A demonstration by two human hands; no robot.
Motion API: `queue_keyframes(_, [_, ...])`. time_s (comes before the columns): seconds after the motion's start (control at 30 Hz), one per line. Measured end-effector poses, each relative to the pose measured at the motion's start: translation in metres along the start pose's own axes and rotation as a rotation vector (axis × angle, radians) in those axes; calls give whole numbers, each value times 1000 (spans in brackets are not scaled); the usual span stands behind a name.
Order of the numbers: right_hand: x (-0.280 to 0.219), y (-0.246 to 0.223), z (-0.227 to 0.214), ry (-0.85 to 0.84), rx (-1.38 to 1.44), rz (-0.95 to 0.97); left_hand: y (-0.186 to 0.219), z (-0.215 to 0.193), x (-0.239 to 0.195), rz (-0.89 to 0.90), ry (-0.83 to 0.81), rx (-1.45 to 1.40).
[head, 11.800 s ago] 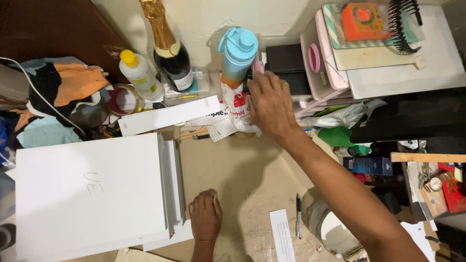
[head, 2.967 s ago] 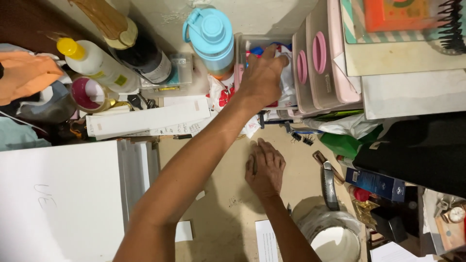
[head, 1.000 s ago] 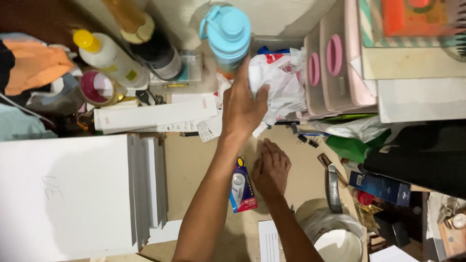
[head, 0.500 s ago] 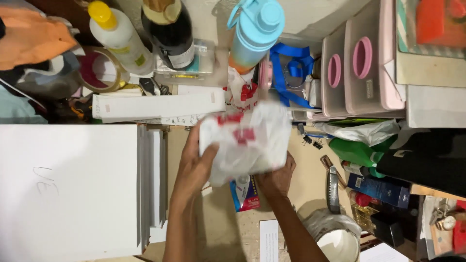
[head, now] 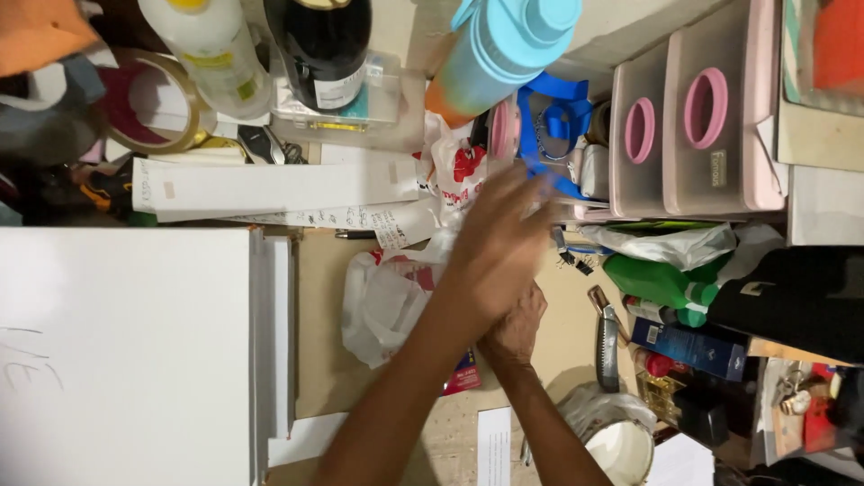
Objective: Applying adhesive strips to square panels and then searching through a cluttered workspace for specific items.
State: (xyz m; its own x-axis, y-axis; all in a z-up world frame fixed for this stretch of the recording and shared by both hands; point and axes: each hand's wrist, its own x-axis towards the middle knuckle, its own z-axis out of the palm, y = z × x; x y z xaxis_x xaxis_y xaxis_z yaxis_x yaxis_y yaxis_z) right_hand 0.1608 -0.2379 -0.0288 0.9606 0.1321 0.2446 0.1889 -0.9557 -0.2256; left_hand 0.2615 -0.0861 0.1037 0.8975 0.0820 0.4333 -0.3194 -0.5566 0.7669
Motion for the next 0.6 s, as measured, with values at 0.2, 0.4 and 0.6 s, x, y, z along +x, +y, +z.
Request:
queue_keyframes(0.2, [22, -33, -34, -21, -14, 15, -65, 127, 104, 598, -124, 260])
queue_keyframes(0.4, [22, -33, -31, 23, -25, 0, -71, 179, 125, 690, -455, 494])
queue_keyframes(0.6, [20, -31, -32, 15, -22, -14, -18, 125, 155, 615, -830, 669])
